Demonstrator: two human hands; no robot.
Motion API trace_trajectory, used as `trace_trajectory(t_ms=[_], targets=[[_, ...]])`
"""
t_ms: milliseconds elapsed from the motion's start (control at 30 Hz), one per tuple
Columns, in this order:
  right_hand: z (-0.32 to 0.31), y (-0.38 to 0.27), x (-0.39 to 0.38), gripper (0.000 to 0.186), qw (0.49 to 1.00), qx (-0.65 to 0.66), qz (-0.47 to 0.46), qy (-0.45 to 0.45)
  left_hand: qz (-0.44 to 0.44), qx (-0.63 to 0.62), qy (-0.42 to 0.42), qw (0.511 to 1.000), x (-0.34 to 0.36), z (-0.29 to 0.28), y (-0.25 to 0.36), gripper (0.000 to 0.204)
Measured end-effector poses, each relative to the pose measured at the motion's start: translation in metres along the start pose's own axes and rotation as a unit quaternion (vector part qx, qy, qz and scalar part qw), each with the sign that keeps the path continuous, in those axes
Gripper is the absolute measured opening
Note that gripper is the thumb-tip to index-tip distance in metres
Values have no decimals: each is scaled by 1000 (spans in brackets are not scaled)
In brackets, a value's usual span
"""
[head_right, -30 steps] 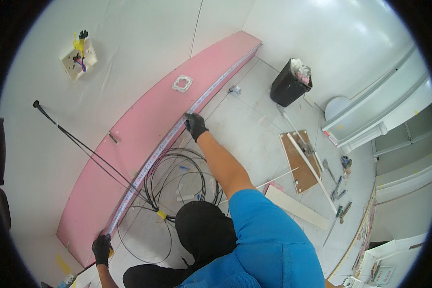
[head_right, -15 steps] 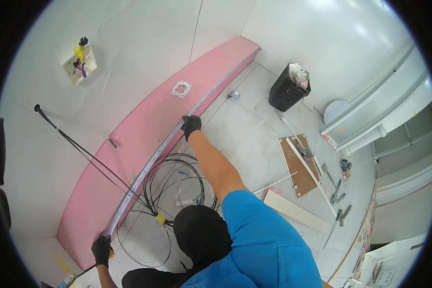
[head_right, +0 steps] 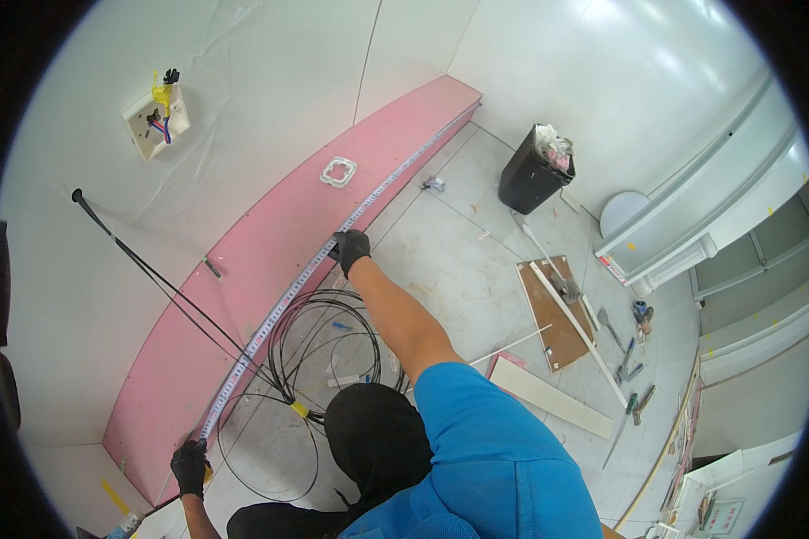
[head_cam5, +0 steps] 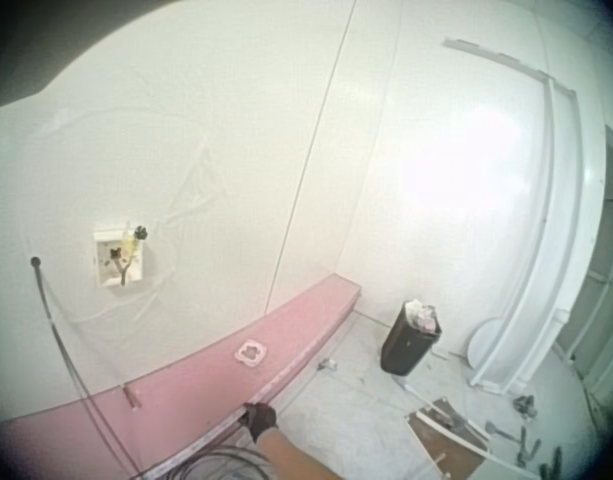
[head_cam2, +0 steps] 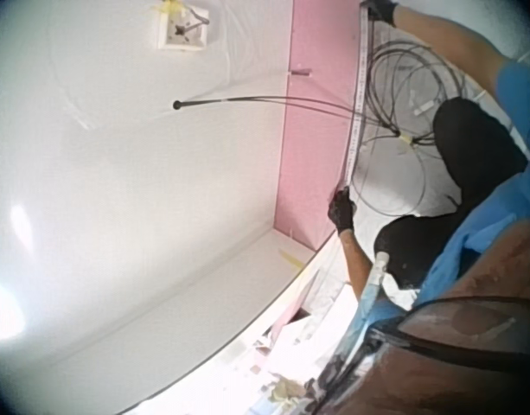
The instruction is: The person measures and marks a white wall panel using a tape measure and pen, then cuts the panel with a utility knife. The person also positions the panel against the wall to check fit and alignment.
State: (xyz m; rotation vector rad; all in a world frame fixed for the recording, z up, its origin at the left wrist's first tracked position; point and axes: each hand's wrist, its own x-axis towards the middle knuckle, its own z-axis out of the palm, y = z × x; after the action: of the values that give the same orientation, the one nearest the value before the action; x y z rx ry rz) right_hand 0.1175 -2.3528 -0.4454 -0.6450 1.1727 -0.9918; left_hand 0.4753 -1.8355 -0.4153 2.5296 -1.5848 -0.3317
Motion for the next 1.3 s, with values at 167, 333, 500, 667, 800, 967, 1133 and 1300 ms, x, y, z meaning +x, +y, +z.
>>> trace_trajectory(t_ms=[167, 333, 500, 667, 800, 967, 1133, 1300], targets=[[-4, 6, 3, 8, 998, -30, -48, 2, -22, -12, -19, 999, 1, -1, 4, 34], [2, 4, -2, 8, 1000, 20, -15, 0, -9, 46, -9, 999, -1, -6, 11, 33], [-2, 11, 0, 9, 1000, 28, -12, -3, 32, 84, 15, 996, -3, -8, 13, 31], [2, 9, -14, 10, 1000, 12, 19, 6, 35, 123, 7, 992, -2, -18, 31, 30], [-4, 21, -27, 13, 998, -60, 8, -7, 45, 133, 25, 990, 4, -10, 40, 29], [7, 48, 1, 21, 974, -200, -51, -92, 24, 149, 30, 988, -6, 10, -3, 18], [-59, 67, 55, 30, 896, -329, -79, -287, 37, 62, -2, 997, -4, 11, 7, 33], [-101, 42, 117, 35, 750, -466, -361, -301, -24, 42, 78, 996, 6, -11, 32, 36]])
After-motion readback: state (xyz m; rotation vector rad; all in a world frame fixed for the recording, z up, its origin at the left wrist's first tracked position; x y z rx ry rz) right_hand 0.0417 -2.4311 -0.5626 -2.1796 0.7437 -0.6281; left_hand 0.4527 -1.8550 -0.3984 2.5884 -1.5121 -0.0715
